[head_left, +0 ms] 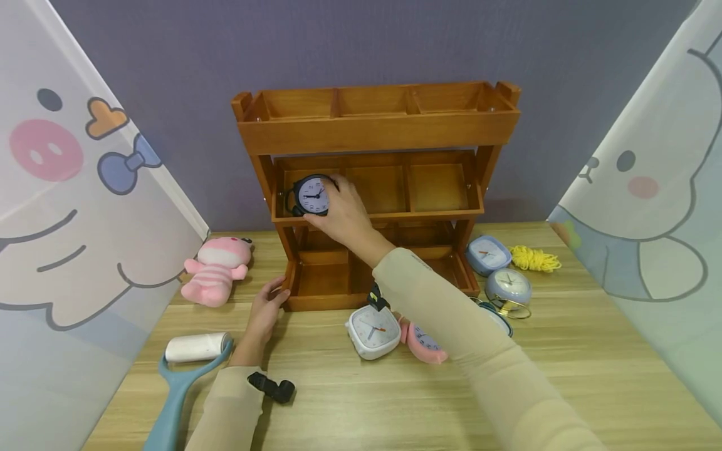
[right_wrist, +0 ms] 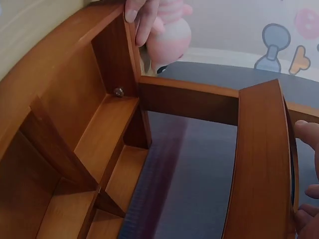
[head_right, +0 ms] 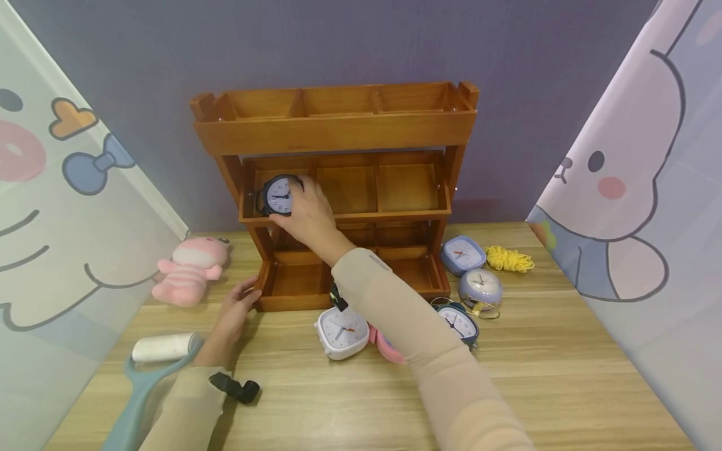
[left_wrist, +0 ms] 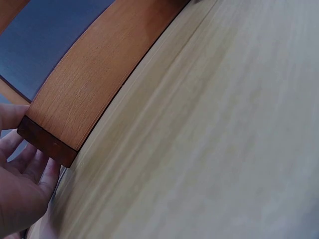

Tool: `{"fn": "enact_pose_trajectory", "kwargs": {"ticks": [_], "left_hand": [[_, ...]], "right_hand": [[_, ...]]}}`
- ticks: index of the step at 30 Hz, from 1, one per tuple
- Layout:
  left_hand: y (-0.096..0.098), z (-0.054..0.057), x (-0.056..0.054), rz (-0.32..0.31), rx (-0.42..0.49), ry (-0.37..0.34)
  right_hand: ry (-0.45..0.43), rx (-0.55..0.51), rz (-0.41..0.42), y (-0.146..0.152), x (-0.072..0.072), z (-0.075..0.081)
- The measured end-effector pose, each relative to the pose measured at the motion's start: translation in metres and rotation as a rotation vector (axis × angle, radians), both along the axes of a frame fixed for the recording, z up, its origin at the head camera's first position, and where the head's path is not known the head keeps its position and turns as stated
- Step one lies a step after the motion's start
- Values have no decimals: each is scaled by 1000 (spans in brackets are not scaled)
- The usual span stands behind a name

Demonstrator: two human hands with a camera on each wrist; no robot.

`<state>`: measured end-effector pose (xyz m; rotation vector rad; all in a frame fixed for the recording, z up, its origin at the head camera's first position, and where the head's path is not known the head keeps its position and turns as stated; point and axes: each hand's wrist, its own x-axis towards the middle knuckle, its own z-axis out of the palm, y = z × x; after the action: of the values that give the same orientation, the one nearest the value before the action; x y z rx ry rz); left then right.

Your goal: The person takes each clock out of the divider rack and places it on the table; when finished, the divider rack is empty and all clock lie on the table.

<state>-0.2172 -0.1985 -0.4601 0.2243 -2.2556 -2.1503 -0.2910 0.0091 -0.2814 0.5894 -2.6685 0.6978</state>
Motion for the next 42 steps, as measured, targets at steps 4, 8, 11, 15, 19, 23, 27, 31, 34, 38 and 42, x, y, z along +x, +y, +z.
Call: {"fn": "enact_pose_trajectory", "kwargs": {"ticks": [4, 8, 11, 15, 19, 23, 27, 31, 34, 38, 42], "left_hand": [[-1, -1, -1, 9, -3, 6], [-1, 0, -1, 7, -10, 4], [-2, 1, 0, 0, -12, 3], [-2, 2, 1, -7, -8, 6], [-2, 1, 1, 0, -4, 15], [0, -1, 1, 11, -5, 22], [1, -5, 1, 21, -2, 20], [2, -8, 1, 23, -4, 23], [2, -8, 1, 23, -4, 20], [2, -7, 0, 29, 3, 20], [1, -6, 0, 33, -1, 25]], "right_hand": [[-5, 39, -21, -4, -4, 2], [-15, 57, -22, -7, -6, 2], [-13, 66, -25, -9, -8, 3], [-17, 113, -42, -12, -11, 8], [-38, 157, -61, -16, -15, 15], [-65, 137, -69, -18, -19, 17], [-69, 126, -61, -18, -21, 13], [-30, 121, -46, -16, -22, 8], [18, 119, -42, -14, -22, 5], [81, 108, -35, -12, -23, 2], [126, 84, -22, -11, -23, 2]]}}
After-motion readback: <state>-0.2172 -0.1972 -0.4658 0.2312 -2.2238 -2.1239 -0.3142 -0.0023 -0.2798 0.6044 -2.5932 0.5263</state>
